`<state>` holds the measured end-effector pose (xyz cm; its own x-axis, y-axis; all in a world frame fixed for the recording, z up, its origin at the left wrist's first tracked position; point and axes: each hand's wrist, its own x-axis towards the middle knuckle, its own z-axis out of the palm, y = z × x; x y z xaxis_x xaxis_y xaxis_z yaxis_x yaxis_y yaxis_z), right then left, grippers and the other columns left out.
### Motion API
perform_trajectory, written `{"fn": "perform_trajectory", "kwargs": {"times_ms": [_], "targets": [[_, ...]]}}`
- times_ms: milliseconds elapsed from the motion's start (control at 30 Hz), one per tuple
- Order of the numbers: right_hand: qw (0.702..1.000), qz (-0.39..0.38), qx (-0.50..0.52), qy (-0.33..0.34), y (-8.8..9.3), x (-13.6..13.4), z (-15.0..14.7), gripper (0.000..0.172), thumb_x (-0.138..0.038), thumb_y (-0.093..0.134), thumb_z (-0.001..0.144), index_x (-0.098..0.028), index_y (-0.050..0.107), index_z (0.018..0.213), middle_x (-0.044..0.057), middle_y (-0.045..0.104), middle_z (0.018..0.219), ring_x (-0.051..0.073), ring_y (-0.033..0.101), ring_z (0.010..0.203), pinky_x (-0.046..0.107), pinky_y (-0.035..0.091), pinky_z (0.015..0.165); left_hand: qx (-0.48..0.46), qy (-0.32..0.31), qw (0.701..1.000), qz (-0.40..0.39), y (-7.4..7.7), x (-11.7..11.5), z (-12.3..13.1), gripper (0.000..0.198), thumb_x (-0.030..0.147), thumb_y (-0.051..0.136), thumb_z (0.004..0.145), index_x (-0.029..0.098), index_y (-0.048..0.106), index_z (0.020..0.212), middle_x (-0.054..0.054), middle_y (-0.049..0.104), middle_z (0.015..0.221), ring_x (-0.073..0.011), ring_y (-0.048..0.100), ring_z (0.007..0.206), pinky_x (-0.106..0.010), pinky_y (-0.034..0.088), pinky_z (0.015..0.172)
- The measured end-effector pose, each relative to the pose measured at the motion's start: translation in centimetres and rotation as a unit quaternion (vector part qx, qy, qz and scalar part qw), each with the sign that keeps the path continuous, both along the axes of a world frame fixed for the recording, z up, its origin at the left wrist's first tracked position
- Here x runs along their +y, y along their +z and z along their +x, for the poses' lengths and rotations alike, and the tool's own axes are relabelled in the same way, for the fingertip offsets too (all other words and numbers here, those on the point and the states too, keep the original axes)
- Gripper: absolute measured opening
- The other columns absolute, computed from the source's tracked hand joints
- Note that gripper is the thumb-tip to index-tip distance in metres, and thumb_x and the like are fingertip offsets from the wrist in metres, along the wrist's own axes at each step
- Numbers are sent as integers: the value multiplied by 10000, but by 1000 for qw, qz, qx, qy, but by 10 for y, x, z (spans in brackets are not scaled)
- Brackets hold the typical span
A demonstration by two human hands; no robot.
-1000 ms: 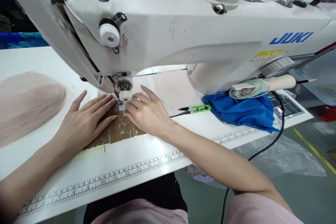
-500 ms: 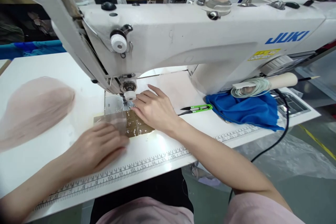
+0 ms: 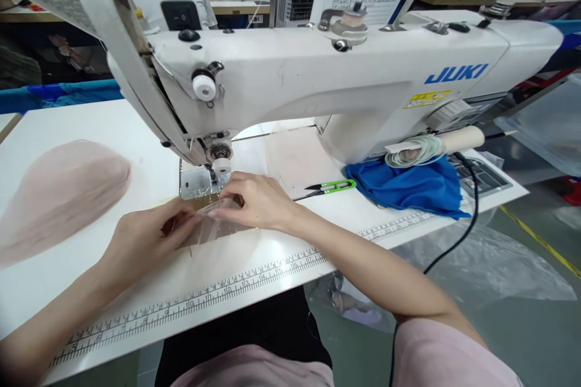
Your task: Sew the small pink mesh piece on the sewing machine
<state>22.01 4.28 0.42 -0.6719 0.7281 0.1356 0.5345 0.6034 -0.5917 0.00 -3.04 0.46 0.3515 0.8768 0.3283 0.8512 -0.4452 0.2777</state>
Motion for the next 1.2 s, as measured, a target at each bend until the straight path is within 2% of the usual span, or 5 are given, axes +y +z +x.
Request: {"fn": "perform_trajectory", "kwargs": {"times_ms": [200,367,633,733,1200], "targets": [[988,-135,65,37,4,1,3,63,-200,694,851,-179,729,803,-21,682,780,78,570,650,214,424,593,-221,62,969,-94,18,3,-2,164,259,519,876,202,480,728,-6,643,823,-121,570,733,-239,431,602],[929,-340,130,64,3,-2,1,130,-167,576,890,-165,702,922,-14,695,817,30,496,435,196,423,464,-360,66,877,-312,15,8,-2,201,210,533,777,222,485,972,14,632,842,-135,607,738,-245,459,627],[938,-287,187,56,6,-17,-13,156,-237,740,793,-183,598,832,-73,507,685,63,433,579,210,356,537,-404,104,829,-374,21,5,8,119,270,462,822,199,557,821,28,445,693,-95,343,580,-206,305,512],[933,-292,205,46,2,-15,-13,118,-152,660,816,-188,569,882,-45,585,794,69,519,616,224,419,568,-423,101,811,-392,19,6,6,192,382,609,813,202,547,797,28,479,725,-97,423,635,-193,373,559],[894,-377,243,24,-1,-15,-13,300,-287,722,822,-190,580,1068,6,676,947,55,627,520,194,537,484,-320,152,902,-246,18,-1,19,222,452,706,779,231,723,784,36,609,551,-106,553,558,-191,433,531]]}}
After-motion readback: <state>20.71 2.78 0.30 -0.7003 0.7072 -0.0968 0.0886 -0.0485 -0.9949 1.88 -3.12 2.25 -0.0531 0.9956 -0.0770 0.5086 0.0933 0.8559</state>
